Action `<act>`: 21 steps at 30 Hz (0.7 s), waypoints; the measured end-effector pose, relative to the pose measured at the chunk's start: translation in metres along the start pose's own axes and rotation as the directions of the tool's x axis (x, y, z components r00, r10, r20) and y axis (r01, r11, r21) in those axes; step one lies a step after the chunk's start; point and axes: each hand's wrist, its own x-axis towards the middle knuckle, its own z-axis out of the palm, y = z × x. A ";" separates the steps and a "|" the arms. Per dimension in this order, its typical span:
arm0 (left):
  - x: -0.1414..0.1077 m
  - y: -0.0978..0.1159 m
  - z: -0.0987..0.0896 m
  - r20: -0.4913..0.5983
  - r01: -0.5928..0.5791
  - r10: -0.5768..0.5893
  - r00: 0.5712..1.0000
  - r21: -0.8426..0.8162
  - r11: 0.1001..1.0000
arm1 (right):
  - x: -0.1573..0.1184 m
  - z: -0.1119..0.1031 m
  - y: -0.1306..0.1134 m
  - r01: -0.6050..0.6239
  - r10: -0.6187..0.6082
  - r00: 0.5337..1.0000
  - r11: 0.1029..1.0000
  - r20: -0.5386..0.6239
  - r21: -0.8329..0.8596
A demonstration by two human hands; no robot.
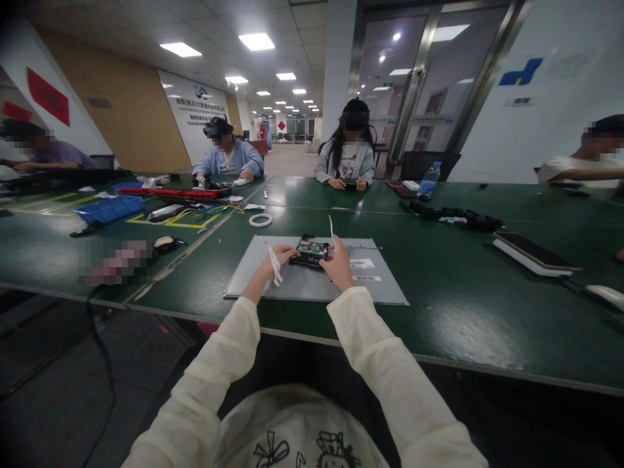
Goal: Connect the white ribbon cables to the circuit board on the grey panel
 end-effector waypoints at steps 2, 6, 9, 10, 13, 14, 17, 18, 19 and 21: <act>0.001 0.000 0.001 0.010 -0.004 0.005 1.000 -0.048 0.999 | 0.000 0.000 0.000 0.008 -0.008 1.000 1.000 -0.009 0.012; 0.004 -0.003 0.004 0.011 -0.031 0.031 0.999 -0.032 0.999 | -0.001 0.002 0.000 0.007 -0.007 1.000 1.000 -0.028 0.026; 0.005 -0.005 0.005 0.002 -0.037 0.037 0.999 0.033 0.999 | -0.001 0.003 -0.001 0.000 0.003 0.999 0.999 -0.050 0.049; 0.005 -0.006 0.005 -0.003 -0.036 0.036 0.999 0.045 0.998 | -0.001 0.003 -0.002 -0.004 0.007 0.999 0.998 -0.052 0.058; 0.006 -0.012 0.006 -0.048 -0.035 0.037 0.998 0.056 0.998 | 0.000 0.003 -0.001 -0.040 0.043 0.998 0.996 -0.041 0.074; 0.008 -0.015 0.006 -0.067 -0.037 0.041 0.997 0.059 0.998 | 0.000 0.003 0.000 -0.057 0.060 0.998 0.995 -0.034 0.081; 0.015 -0.027 0.009 -0.099 -0.053 0.061 0.993 0.079 0.995 | 0.000 0.003 0.002 -0.094 0.096 0.995 0.988 -0.014 0.119; 0.017 -0.031 0.011 -0.099 -0.063 0.071 0.993 0.082 0.995 | -0.001 0.003 0.003 -0.096 0.098 0.995 0.986 -0.010 0.134; 0.020 -0.035 0.012 -0.096 -0.070 0.078 0.992 0.077 0.995 | -0.001 0.003 0.003 -0.095 0.097 0.995 0.985 -0.009 0.146; 0.023 -0.040 0.014 -0.090 -0.084 0.088 0.992 0.056 0.995 | -0.002 0.004 0.003 -0.090 0.094 0.996 0.982 -0.014 0.165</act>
